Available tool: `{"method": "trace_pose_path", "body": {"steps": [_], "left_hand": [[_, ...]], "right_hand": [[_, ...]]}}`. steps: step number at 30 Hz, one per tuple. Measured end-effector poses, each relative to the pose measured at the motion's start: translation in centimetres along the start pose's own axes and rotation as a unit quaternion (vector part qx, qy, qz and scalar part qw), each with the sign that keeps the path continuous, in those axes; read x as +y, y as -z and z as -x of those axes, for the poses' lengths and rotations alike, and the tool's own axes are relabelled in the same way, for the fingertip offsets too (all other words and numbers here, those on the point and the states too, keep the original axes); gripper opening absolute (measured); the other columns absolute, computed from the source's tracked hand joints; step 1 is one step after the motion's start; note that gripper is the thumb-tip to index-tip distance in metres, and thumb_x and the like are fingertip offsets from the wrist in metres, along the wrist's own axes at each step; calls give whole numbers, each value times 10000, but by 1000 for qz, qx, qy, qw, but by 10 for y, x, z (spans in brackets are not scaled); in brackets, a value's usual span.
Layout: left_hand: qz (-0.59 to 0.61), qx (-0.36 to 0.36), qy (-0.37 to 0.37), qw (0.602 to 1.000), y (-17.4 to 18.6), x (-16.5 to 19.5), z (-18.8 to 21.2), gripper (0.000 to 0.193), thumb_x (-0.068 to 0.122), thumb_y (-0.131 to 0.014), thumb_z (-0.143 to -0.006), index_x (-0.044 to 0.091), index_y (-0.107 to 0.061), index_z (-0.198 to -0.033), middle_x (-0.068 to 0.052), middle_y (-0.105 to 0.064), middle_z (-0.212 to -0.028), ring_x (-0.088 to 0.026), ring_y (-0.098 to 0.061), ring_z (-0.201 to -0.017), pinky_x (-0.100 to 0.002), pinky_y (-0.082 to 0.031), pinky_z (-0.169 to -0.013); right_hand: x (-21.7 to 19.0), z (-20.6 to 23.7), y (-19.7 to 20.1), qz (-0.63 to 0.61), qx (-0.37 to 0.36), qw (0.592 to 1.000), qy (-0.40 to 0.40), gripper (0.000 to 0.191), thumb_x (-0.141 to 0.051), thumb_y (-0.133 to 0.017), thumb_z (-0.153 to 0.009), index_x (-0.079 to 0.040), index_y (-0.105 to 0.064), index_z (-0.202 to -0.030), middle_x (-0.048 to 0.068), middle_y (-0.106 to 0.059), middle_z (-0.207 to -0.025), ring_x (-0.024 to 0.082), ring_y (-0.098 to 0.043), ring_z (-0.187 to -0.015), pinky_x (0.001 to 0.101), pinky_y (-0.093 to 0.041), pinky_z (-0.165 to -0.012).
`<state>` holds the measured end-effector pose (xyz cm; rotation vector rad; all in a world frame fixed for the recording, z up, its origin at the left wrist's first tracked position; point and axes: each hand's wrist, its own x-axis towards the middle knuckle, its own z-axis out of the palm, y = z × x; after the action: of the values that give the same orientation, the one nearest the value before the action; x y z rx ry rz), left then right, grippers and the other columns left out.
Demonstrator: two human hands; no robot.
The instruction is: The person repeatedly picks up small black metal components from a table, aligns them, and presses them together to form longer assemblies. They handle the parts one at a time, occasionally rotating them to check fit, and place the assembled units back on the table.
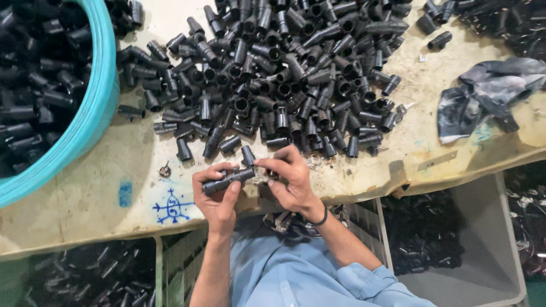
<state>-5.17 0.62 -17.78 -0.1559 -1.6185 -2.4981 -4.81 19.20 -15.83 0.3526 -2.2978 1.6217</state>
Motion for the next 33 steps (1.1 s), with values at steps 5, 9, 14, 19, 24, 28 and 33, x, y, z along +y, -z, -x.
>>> {"method": "trace_pose_path", "body": {"steps": [5, 9, 14, 19, 24, 28, 33], "left_hand": [[-7, -31, 29, 999, 0, 3, -1, 381, 17, -763, -898, 64, -488, -1157, -183, -638, -1218, -215, -629, -1131, -356, -519, -1041], [26, -9, 55, 998, 0, 6, -5, 363, 16, -754, -891, 63, -495, -1140, -173, -646, -1185, -211, -638, -1085, -350, -524, -991], [-1, -35, 46, 998, -1, 7, -7, 367, 6, -760, -903, 54, -497, -1154, -176, -653, -1176, -183, -607, -1058, -323, -504, -990], [-12, -69, 62, 996, -2, 9, -6, 351, -7, -732, -902, 57, -483, -1140, -178, -657, -1178, -185, -638, -1085, -321, -527, -985], [-13, -129, 97, 987, -3, 12, -6, 398, -45, -755, -868, 47, -484, -1144, -229, -677, -1242, -215, -674, -1114, -337, -562, -964], [23, -131, 159, 978, -4, 12, -6, 507, -83, -799, -777, 62, -465, -1130, -238, -658, -1300, -234, -702, -1065, -345, -612, -779], [2, -145, 117, 983, -5, 8, -6, 516, -108, -804, -801, 54, -478, -1167, -234, -664, -1256, -249, -686, -1170, -378, -576, -1018]], "right_hand": [[0, 0, -2, -60, -20, 998, -4, 447, -64, -681, -791, -53, -595, -1230, 137, -585, -1105, 273, -620, -964, 351, -534, -849], [-3, 0, 2, -19, -12, 999, 35, 406, -97, -758, -851, -85, -669, -1248, 149, -650, -1175, 278, -698, -1029, 351, -584, -875], [-5, -4, 8, -12, -46, 998, 46, 477, -84, -748, -876, -75, -660, -1345, 147, -656, -1166, 279, -686, -968, 342, -572, -814], [-3, -2, 9, -7, -61, 997, 37, 478, -114, -728, -936, -62, -624, -1400, 117, -678, -1024, 251, -658, -858, 359, -543, -754], [5, 5, 10, -38, -64, 997, -18, 458, -250, -608, -1037, -70, -560, -1455, 98, -652, -839, 220, -627, -668, 344, -505, -656], [12, 6, 6, -24, -79, 993, -89, 452, -320, -539, -1047, -96, -614, -1433, 85, -588, -651, 205, -587, -527, 341, -451, -548], [15, 5, 4, -36, -102, 993, -49, 469, -399, -492, -1099, -120, -586, -1464, 96, -652, -769, 216, -677, -616, 334, -504, -608]]}}
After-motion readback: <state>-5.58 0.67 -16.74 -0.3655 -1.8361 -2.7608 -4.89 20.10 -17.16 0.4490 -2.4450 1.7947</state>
